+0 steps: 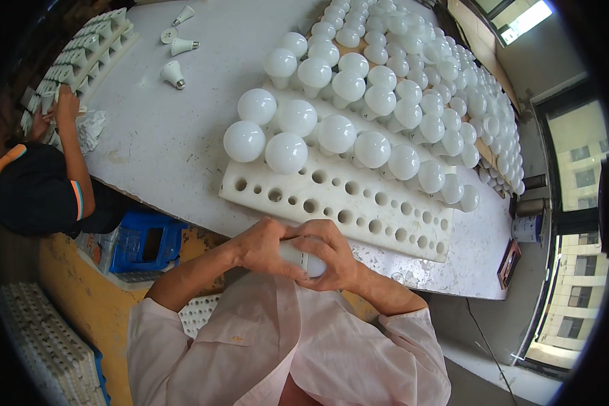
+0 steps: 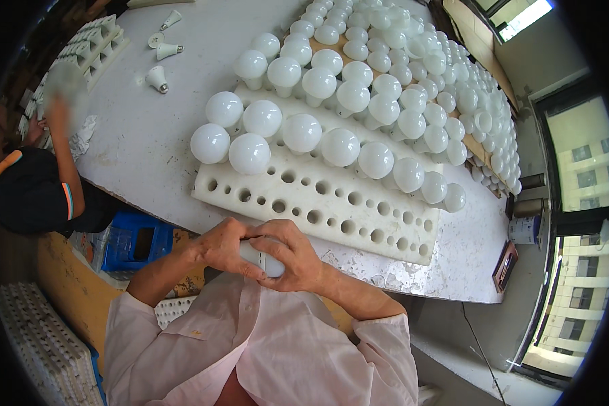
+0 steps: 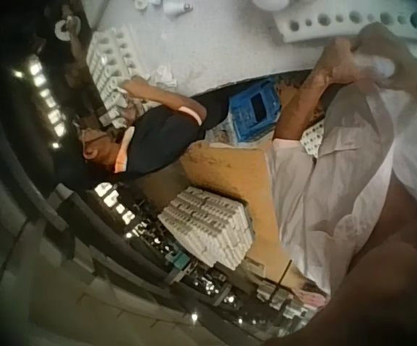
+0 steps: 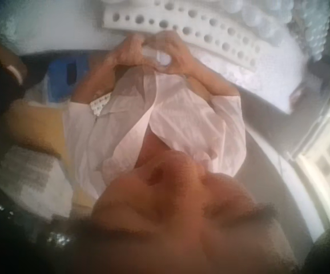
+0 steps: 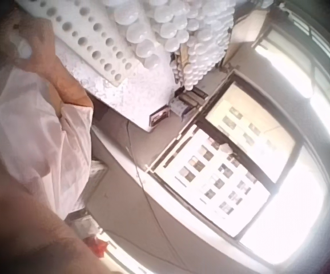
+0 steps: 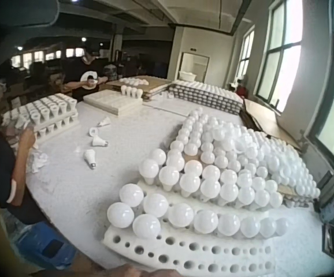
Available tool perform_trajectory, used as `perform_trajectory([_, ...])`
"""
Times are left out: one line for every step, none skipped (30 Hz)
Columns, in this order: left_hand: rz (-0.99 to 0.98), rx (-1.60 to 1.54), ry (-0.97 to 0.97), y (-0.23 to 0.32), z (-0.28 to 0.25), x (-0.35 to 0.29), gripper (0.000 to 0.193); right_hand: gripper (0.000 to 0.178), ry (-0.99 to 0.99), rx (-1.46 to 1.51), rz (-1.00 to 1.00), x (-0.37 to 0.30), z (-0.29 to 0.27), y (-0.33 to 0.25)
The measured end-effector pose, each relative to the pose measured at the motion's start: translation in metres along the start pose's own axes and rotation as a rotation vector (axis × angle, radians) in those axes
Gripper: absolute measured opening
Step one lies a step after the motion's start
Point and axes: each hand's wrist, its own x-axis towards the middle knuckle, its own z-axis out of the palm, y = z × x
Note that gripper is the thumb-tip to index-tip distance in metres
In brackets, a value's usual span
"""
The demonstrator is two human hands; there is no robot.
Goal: The person assembles light bulbs by attaching rounded bulb covers onto bulb bases by hand and inserting the completed light bulbs into holes in a holder tray.
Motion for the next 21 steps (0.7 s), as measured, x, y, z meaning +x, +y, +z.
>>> perform_trajectory([0.008,0.008,0.008,0.004,0.001,-0.001,0.065,0.051,0.073,0.011,-0.075,-0.003,0.003,0.000])
perform_trajectory([0.013,-0.019,-0.017,0.012,0.004,-0.005,0.064,0.042,0.101,0.036,-0.110,-0.010,0.007,-0.003])
perform_trajectory([0.018,-0.047,-0.042,0.020,0.006,-0.008,0.062,0.042,0.099,0.034,-0.110,-0.012,0.006,-0.002])
perform_trajectory([0.013,-0.020,-0.055,0.031,0.005,-0.010,0.061,0.040,0.110,0.088,-0.139,-0.011,0.006,-0.005])
perform_trajectory([0.012,-0.026,-0.058,0.028,0.008,-0.010,0.061,0.038,0.120,0.143,-0.166,-0.012,0.005,-0.007])
perform_trajectory([0.031,-0.033,-0.034,0.023,0.013,-0.009,0.061,0.038,0.118,0.145,-0.157,-0.014,0.005,-0.006])
perform_trajectory([0.049,-0.039,-0.006,0.018,0.017,-0.009,0.061,0.035,0.118,0.183,-0.082,-0.014,0.004,-0.006])
perform_trajectory([0.044,-0.047,-0.006,0.013,0.017,-0.006,0.061,0.031,0.117,0.221,-0.006,-0.014,0.003,-0.005])
perform_trajectory([0.022,-0.096,0.009,0.005,0.013,0.002,0.061,0.031,0.113,0.226,0.003,-0.009,0.001,0.001])
perform_trajectory([-0.004,-0.152,0.019,0.001,0.015,0.004,0.062,0.031,0.096,0.229,0.030,-0.004,-0.002,0.006])
perform_trajectory([-0.005,-0.157,0.015,0.000,0.010,0.008,0.062,0.031,0.082,0.224,0.044,0.002,-0.004,0.013])
perform_trajectory([-0.070,-0.332,-0.010,0.000,0.005,0.011,0.060,0.031,0.082,0.224,0.050,0.001,-0.002,0.017])
perform_trajectory([-0.132,-0.502,-0.031,0.001,0.000,0.014,0.058,0.041,0.085,0.242,0.130,0.001,0.000,0.024])
perform_trajectory([-0.167,-0.579,-0.062,0.003,-0.005,0.014,0.054,0.051,0.088,0.260,0.211,0.002,0.002,0.029])
perform_trajectory([-0.164,-0.579,-0.060,-0.008,-0.004,0.016,0.054,0.051,0.086,0.258,0.208,0.001,0.002,0.030])
perform_trajectory([-0.223,-0.796,-0.125,-0.026,0.000,0.018,0.054,0.062,0.126,0.318,0.294,0.001,0.004,0.028])
perform_trajectory([-0.274,-1.007,-0.199,-0.038,0.001,0.023,0.054,0.073,0.171,0.369,0.378,0.001,0.004,0.029])
perform_trajectory([-0.263,-1.000,-0.198,-0.047,0.004,0.024,0.054,0.082,0.155,0.405,0.356,-0.004,0.006,0.031])
perform_trajectory([-0.238,-1.105,-0.182,-0.052,0.009,0.023,0.054,0.082,0.156,0.403,0.343,-0.007,0.008,0.032])
perform_trajectory([-0.212,-1.214,-0.168,-0.050,0.014,0.020,0.056,0.081,0.150,0.395,0.399,-0.012,0.009,0.029])
perform_trajectory([-0.207,-1.208,-0.165,-0.048,0.015,0.018,0.056,0.080,0.144,0.389,0.455,-0.013,0.009,0.028])
